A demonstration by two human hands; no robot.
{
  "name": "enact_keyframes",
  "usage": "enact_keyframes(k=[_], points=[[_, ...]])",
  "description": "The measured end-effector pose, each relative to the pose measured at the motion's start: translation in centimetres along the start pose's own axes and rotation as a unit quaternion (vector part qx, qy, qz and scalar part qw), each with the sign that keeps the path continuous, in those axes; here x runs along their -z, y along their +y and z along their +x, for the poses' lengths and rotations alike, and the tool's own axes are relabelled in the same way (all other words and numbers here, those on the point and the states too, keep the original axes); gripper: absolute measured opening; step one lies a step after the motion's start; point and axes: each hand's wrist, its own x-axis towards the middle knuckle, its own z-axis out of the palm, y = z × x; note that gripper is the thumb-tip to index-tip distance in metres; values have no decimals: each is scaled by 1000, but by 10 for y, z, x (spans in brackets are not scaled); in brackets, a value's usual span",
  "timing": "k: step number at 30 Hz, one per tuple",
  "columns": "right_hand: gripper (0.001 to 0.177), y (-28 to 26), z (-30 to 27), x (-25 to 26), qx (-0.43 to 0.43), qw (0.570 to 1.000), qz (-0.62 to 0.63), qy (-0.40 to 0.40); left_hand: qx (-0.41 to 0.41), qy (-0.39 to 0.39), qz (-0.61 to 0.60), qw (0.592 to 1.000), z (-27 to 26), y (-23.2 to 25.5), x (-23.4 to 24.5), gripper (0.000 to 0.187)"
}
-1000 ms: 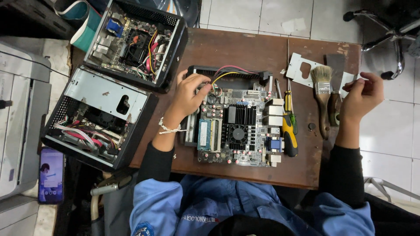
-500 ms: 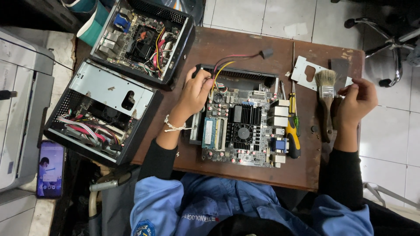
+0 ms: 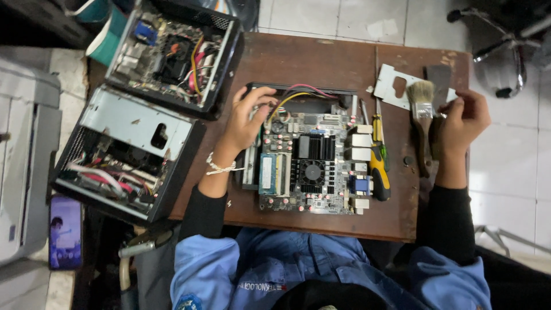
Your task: The person inserts a RAM module into a motherboard slot and secures it. They then use a screwdriver to tighten screws on the motherboard's heatsink.
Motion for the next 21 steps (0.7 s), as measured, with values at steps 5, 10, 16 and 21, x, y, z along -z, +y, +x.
enact_keyframes(k=[5,10,16,21], points=[[14,-4,11,25,-27,998,1,64,-11,11,13,1000,-1,-8,-3,38],[16,24,15,60,-117,992,20,51,-5,5,30,1000,0,-6,-4,37],[15,7,8,48,-118,973,-175,-93,-25,29,20,999,1,-11,-4,33],[74,-54,-1,1,-129,821,-460,-312,-21,31,17,999,-4,-39,-6,37]])
